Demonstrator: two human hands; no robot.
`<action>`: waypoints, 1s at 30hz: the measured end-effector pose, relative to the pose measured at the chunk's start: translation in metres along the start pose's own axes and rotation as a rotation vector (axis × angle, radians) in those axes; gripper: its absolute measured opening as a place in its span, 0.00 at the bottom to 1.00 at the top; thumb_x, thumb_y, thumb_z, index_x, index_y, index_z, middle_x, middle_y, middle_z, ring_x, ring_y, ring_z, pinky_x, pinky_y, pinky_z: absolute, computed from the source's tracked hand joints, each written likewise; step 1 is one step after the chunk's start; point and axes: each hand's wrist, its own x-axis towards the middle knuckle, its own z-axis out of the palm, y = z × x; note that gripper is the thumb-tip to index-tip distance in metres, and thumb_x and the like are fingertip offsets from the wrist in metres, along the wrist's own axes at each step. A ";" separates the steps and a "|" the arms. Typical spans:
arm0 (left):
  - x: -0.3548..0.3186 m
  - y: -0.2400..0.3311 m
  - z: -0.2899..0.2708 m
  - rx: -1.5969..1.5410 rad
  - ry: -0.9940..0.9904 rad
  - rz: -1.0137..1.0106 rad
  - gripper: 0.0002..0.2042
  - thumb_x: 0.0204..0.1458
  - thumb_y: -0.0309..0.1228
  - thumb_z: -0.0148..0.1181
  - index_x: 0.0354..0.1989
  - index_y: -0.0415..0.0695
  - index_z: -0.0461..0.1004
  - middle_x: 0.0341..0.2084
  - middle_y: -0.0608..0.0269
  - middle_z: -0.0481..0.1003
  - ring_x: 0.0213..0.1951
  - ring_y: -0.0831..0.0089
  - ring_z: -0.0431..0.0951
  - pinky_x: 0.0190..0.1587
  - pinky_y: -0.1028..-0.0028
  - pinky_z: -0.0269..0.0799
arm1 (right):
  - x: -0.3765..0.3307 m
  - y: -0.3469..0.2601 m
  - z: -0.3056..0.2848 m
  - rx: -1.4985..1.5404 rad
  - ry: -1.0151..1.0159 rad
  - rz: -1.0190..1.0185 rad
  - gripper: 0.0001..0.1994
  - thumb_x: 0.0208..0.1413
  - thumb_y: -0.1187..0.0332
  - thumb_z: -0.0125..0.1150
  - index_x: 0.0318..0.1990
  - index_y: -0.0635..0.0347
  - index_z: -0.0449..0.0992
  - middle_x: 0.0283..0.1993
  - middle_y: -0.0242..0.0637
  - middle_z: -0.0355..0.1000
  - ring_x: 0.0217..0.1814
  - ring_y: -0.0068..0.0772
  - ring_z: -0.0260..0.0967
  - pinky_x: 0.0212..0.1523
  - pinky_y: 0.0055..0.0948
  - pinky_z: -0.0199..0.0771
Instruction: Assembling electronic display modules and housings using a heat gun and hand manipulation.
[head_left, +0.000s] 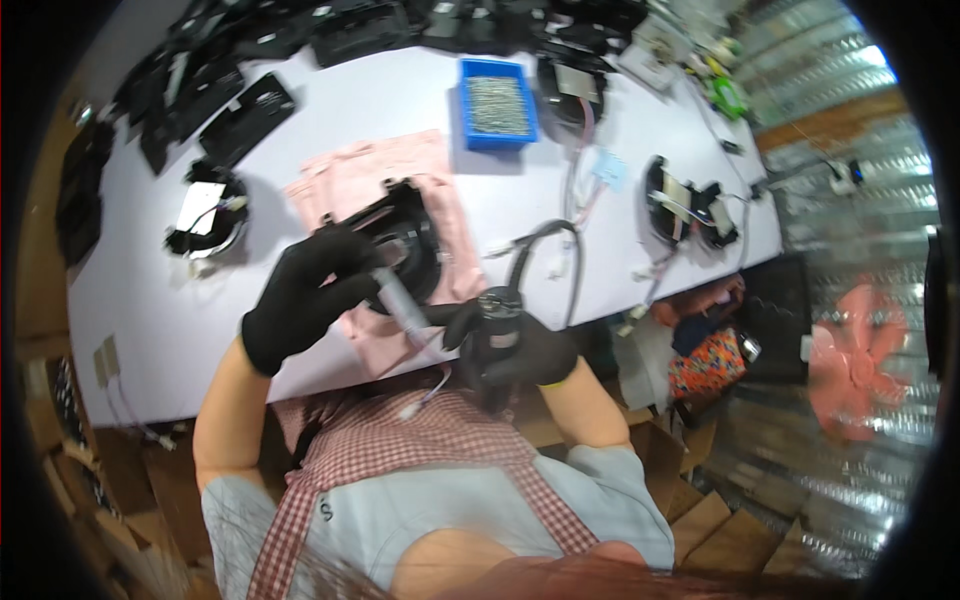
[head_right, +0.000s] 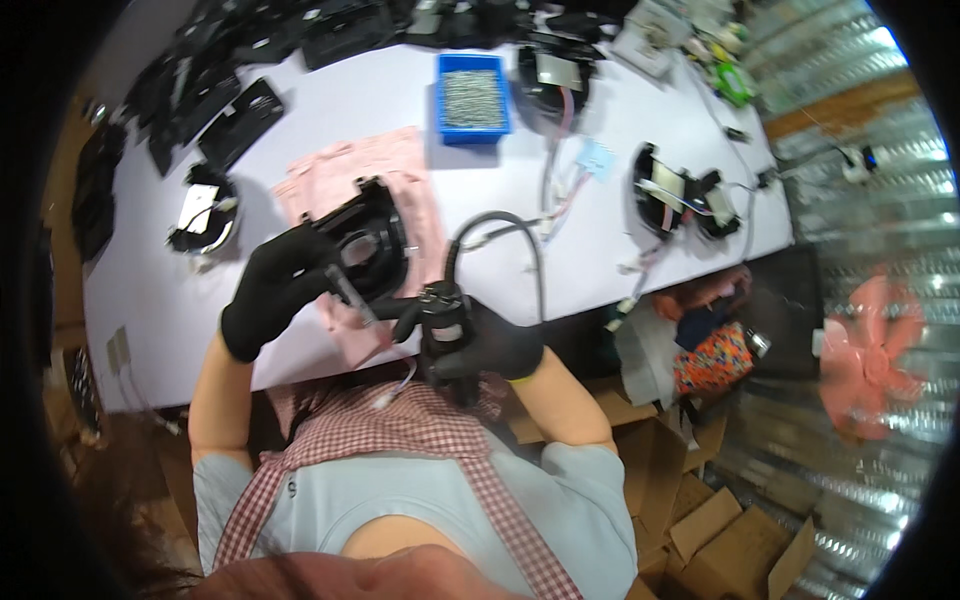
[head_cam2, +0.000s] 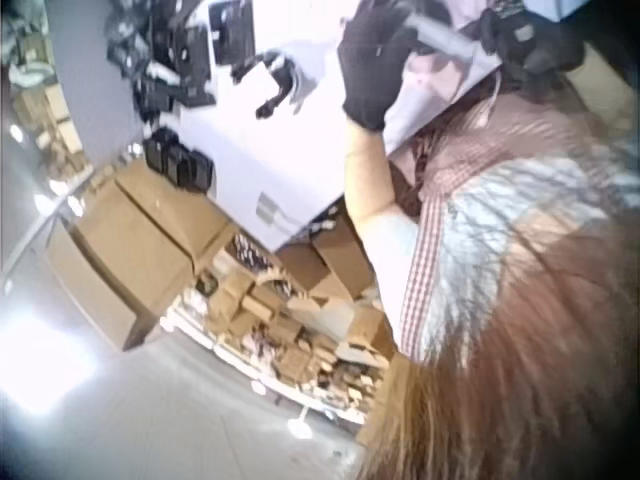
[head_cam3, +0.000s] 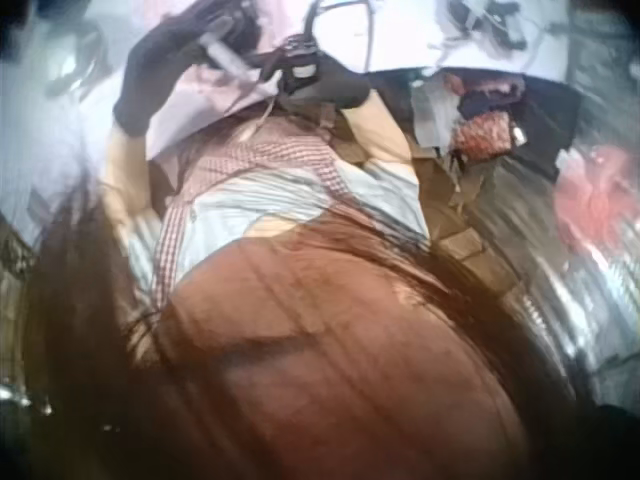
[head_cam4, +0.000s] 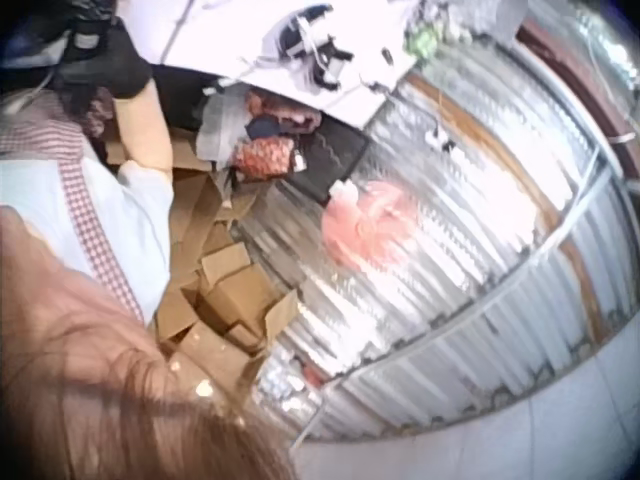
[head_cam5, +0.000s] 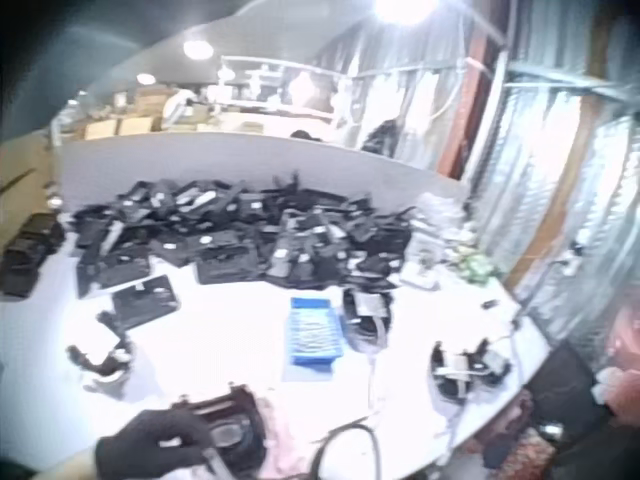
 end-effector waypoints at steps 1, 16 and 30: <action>0.001 0.009 -0.003 0.062 -0.053 0.068 0.10 0.49 0.23 0.65 0.41 0.41 0.77 0.35 0.63 0.77 0.38 0.75 0.75 0.45 0.72 0.73 | -0.004 0.012 -0.003 0.152 0.024 -0.007 0.31 0.37 0.73 0.70 0.54 0.68 0.68 0.43 0.46 0.75 0.28 0.25 0.72 0.29 0.26 0.72; 0.002 0.036 0.014 0.473 -0.036 0.365 0.21 0.45 0.16 0.55 0.51 0.41 0.74 0.53 0.51 0.72 0.54 0.53 0.73 0.56 0.62 0.68 | -0.008 -0.021 0.005 -0.018 0.123 0.043 0.39 0.40 0.76 0.63 0.67 0.62 0.61 0.30 0.29 0.70 0.30 0.19 0.68 0.37 0.20 0.70; -0.016 0.016 0.039 0.861 0.149 0.234 0.41 0.35 0.41 0.73 0.60 0.38 0.63 0.53 0.49 0.68 0.54 0.49 0.67 0.58 0.54 0.61 | 0.005 -0.026 0.027 0.056 0.151 0.104 0.41 0.43 0.79 0.63 0.70 0.58 0.56 0.47 0.27 0.67 0.40 0.15 0.62 0.43 0.20 0.69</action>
